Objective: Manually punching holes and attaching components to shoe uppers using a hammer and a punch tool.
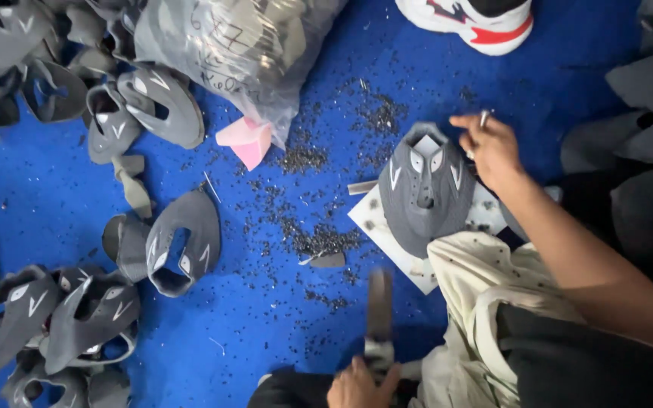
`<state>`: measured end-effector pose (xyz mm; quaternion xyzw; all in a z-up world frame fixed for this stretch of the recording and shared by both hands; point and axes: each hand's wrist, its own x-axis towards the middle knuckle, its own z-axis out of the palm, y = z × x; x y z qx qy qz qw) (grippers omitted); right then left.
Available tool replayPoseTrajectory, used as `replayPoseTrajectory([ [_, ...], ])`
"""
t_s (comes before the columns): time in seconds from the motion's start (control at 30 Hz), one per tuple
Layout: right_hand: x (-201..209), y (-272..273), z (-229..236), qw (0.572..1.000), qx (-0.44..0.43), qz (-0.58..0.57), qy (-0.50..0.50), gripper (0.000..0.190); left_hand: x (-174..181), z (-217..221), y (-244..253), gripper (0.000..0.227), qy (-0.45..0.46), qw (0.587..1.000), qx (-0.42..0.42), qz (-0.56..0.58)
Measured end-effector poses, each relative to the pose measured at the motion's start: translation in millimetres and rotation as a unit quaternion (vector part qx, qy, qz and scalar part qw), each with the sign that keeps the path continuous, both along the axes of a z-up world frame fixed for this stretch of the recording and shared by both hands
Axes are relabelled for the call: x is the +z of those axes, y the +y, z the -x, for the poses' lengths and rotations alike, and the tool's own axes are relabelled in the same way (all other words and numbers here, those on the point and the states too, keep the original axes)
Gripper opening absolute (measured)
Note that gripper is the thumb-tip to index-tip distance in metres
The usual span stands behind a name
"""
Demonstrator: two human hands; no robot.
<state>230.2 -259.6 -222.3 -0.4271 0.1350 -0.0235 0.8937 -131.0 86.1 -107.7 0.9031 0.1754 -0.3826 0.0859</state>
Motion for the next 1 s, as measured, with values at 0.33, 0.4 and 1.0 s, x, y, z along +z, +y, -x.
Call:
replayPoseTrajectory([
  [0.33, -53.0, -9.7, 29.5, 0.866, 0.088, 0.486, 0.085, 0.032, -57.6, -304.0, -92.5, 0.060, -0.459, 0.881, -0.099, 0.057],
  [0.4, -50.3, -6.0, 28.6, 0.927, 0.069, 0.355, 0.099, 0.023, -63.7, -339.0, -111.1, 0.041, -0.448, 0.854, 0.061, 0.258],
  [1.0, 79.7, -268.3, -90.6, 0.252, 0.040, 0.966, 0.051, 0.028, -5.0, -121.4, -46.2, 0.026, -0.355, 0.626, 0.459, 0.520],
])
